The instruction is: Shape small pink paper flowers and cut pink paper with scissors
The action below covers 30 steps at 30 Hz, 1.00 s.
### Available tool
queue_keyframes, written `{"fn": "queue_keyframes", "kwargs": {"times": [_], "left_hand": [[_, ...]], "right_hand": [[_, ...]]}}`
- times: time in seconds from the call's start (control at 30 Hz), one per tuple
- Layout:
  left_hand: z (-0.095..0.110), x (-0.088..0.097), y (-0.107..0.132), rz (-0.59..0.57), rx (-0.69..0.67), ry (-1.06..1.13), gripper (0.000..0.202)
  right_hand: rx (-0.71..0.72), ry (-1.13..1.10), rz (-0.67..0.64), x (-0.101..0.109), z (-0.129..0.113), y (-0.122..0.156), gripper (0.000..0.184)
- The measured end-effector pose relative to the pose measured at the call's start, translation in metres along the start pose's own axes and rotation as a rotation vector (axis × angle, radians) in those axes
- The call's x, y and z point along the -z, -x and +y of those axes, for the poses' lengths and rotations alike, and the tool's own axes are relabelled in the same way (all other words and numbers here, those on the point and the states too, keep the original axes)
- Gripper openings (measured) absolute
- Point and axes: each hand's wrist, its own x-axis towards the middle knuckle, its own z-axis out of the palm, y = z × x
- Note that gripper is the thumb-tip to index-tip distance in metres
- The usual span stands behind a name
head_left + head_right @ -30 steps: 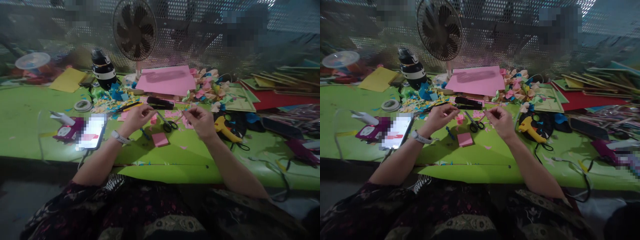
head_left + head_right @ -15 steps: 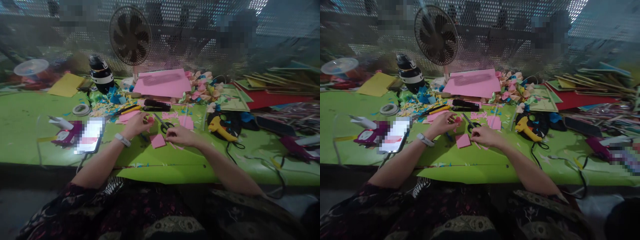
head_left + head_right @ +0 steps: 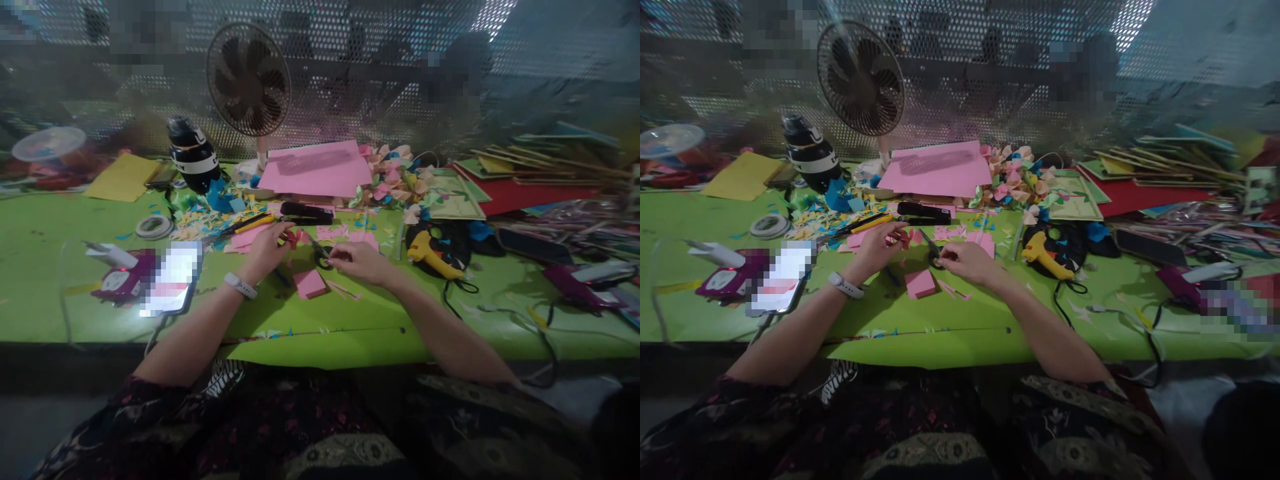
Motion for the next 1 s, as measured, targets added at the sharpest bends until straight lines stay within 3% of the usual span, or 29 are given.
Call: {"fn": "queue_keyframes", "kwargs": {"times": [0.1,0.23,0.33,0.4,0.57,0.67,0.87,0.93,1.0], "left_hand": [[-0.003,0.0,-0.003,0.083,-0.003,0.131,0.052],[-0.004,0.006,-0.01,0.294,0.02,0.423,0.051],[-0.006,0.011,-0.015,0.4,0.068,0.618,0.046],[-0.007,0.013,-0.016,0.415,0.117,0.714,0.043],[-0.009,0.014,-0.017,0.413,0.202,0.823,0.038],[-0.009,0.015,-0.017,0.413,0.203,0.821,0.039],[-0.011,0.013,-0.017,0.406,0.196,0.754,0.039],[-0.012,0.011,-0.017,0.384,0.196,0.724,0.039],[-0.011,0.01,-0.016,0.358,0.197,0.703,0.039]], "right_hand": [[0.025,0.005,0.053,0.003,0.008,-0.003,0.019],[0.025,-0.054,0.168,0.008,0.021,-0.006,0.027],[0.021,-0.084,0.16,0.005,0.021,-0.006,0.026],[0.081,-0.076,0.106,-0.001,0.015,-0.005,0.026],[0.219,0.064,0.02,-0.021,-0.003,0.002,0.046],[0.241,0.149,0.016,-0.029,-0.005,0.002,0.042],[0.201,0.085,0.194,-0.021,0.008,-0.003,0.023],[0.21,0.051,0.173,-0.016,0.007,-0.002,0.028],[0.272,0.04,0.067,-0.016,0.001,0.001,0.042]]}}
